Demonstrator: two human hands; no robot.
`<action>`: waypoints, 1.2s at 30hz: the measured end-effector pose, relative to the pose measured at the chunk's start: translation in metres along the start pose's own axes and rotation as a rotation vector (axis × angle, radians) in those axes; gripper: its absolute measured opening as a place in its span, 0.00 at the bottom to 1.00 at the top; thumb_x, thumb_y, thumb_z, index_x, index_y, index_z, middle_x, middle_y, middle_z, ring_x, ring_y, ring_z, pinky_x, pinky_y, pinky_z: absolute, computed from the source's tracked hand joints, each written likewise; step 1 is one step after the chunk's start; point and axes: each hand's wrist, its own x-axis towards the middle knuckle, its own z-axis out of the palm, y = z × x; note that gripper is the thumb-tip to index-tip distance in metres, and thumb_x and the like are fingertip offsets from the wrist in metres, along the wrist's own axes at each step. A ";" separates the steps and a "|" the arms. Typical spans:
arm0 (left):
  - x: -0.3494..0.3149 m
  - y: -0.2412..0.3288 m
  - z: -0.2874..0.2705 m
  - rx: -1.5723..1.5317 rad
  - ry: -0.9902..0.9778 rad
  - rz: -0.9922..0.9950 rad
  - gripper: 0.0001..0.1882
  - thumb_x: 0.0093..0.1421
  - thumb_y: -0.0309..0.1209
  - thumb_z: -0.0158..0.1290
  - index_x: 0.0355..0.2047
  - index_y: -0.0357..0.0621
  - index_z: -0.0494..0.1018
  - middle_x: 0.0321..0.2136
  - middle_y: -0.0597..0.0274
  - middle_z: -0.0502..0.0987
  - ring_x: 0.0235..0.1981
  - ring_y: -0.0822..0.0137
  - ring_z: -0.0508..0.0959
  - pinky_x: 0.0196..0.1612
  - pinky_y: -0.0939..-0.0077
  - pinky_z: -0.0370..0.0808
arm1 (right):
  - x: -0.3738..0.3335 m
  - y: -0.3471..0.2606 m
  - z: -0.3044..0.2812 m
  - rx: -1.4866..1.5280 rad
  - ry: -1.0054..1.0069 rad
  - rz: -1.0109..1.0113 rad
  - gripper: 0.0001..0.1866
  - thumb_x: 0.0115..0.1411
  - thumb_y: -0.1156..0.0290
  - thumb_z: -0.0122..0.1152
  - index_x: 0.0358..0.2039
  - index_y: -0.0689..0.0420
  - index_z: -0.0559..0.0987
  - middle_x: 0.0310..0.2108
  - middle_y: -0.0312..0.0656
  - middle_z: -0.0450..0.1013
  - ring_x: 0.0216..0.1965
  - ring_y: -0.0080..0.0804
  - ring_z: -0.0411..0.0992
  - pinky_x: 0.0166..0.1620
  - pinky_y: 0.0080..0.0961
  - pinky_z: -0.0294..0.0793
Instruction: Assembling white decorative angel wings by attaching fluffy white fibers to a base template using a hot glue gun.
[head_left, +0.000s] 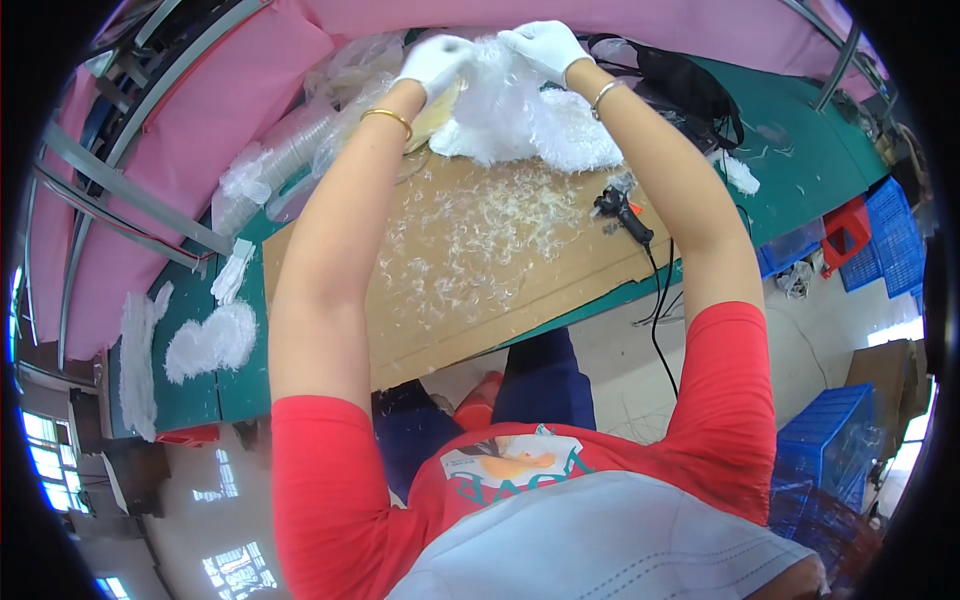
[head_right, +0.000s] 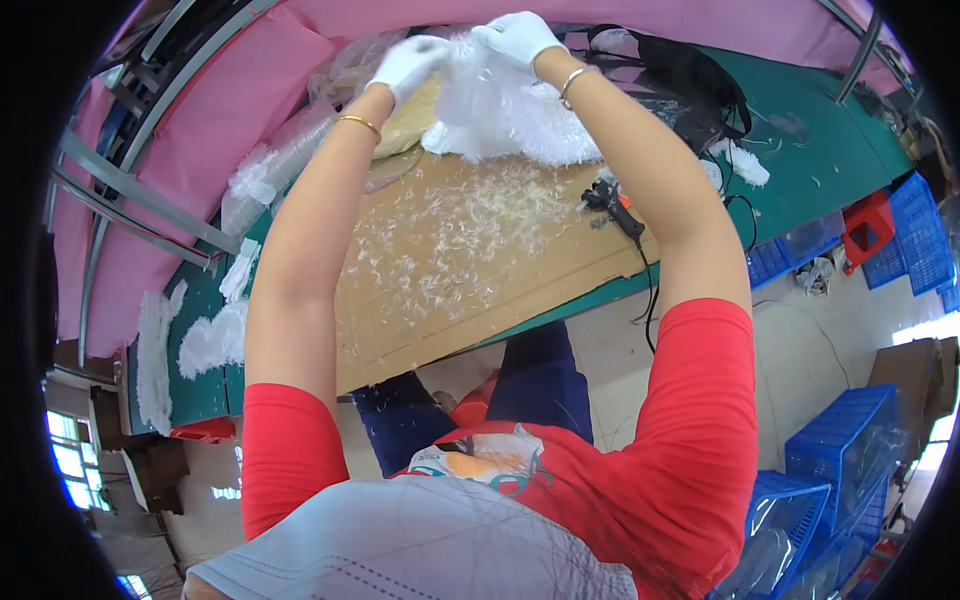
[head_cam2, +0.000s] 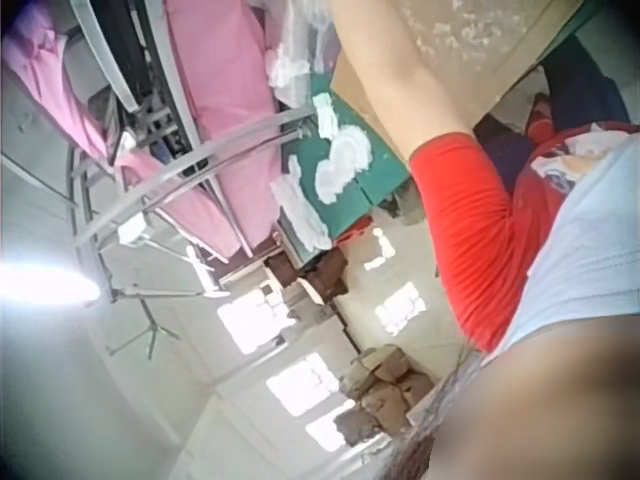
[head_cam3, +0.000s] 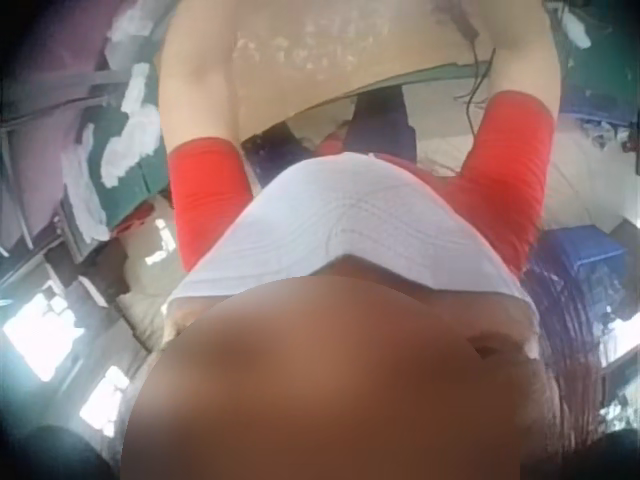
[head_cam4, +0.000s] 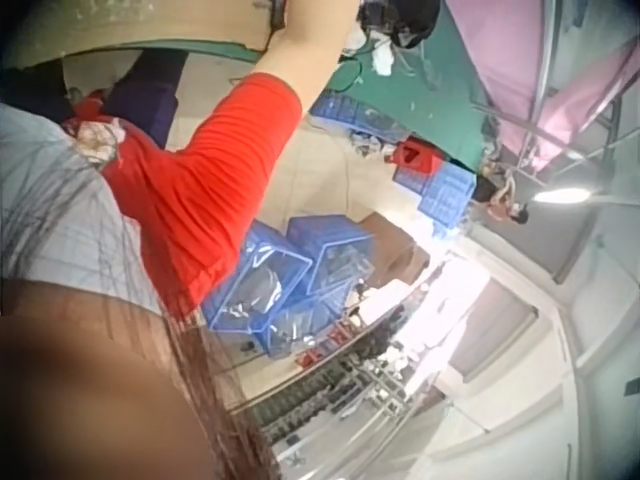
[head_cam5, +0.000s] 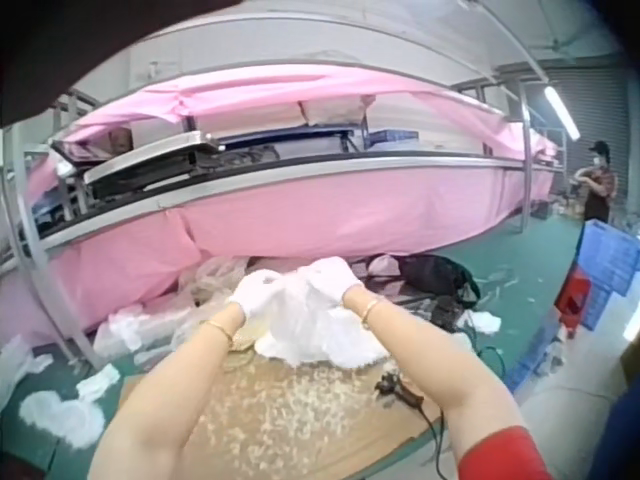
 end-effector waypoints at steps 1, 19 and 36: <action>0.001 -0.005 0.008 -0.124 -0.143 0.031 0.26 0.60 0.47 0.54 0.54 0.47 0.79 0.55 0.46 0.79 0.56 0.49 0.78 0.59 0.62 0.73 | -0.005 0.004 0.002 0.007 0.036 0.008 0.30 0.68 0.43 0.48 0.39 0.58 0.86 0.42 0.52 0.81 0.46 0.52 0.79 0.53 0.41 0.75; 0.044 0.075 -0.041 0.846 0.104 0.232 0.10 0.50 0.42 0.59 0.30 0.58 0.85 0.37 0.53 0.85 0.41 0.51 0.84 0.45 0.62 0.81 | -0.031 0.063 0.028 -0.386 -0.297 0.281 0.17 0.63 0.61 0.57 0.48 0.51 0.84 0.47 0.49 0.82 0.49 0.51 0.80 0.51 0.44 0.79; 0.007 -0.071 -0.222 1.707 0.271 0.948 0.15 0.71 0.35 0.44 0.45 0.46 0.80 0.44 0.61 0.83 0.46 0.66 0.80 0.50 0.71 0.78 | 0.017 0.116 -0.154 -0.766 0.305 0.508 0.16 0.64 0.62 0.54 0.38 0.53 0.88 0.39 0.52 0.82 0.44 0.53 0.81 0.46 0.45 0.81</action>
